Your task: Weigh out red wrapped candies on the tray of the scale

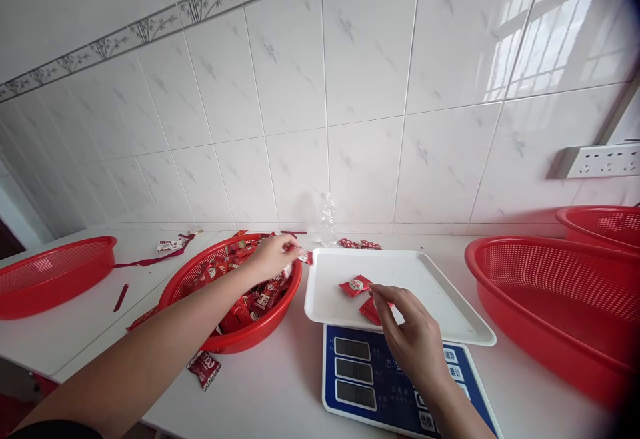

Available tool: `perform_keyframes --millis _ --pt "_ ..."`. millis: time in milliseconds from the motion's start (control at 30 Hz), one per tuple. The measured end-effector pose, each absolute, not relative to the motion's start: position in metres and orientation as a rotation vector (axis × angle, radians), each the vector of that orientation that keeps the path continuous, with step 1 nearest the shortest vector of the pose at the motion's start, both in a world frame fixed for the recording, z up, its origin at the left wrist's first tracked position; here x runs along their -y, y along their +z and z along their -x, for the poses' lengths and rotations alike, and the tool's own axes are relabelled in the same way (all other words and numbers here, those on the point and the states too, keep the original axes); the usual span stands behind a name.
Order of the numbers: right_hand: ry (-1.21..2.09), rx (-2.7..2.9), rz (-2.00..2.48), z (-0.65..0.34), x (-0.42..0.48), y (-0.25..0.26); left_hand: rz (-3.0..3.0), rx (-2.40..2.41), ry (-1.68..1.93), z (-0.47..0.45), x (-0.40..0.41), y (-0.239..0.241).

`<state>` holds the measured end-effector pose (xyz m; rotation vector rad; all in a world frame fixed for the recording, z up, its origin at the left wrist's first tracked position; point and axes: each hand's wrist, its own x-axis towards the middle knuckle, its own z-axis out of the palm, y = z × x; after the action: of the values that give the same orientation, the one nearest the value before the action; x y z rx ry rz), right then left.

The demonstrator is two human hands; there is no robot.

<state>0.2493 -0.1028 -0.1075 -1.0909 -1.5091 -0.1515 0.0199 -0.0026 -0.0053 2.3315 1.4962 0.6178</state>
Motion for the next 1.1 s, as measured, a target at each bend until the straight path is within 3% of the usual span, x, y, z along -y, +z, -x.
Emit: perform_keyframes --millis 200,567,900,1100 --pt "-0.198 1.519 1.086 -0.252 0.101 -0.108 -2.288 -1.136 0.468 -0.045 0.013 -0.018" --pt "-0.234 1.621 1.075 -0.249 0.101 -0.108 -2.244 -1.683 0.100 0.021 -0.015 -0.051" --pt "-0.250 1.618 1.087 -0.251 0.100 -0.110 -2.362 -1.850 0.324 0.048 -0.026 -0.031" --pt "-0.225 1.620 1.088 -0.249 0.101 -0.109 -2.539 -1.687 0.252 0.037 -0.011 -0.050"
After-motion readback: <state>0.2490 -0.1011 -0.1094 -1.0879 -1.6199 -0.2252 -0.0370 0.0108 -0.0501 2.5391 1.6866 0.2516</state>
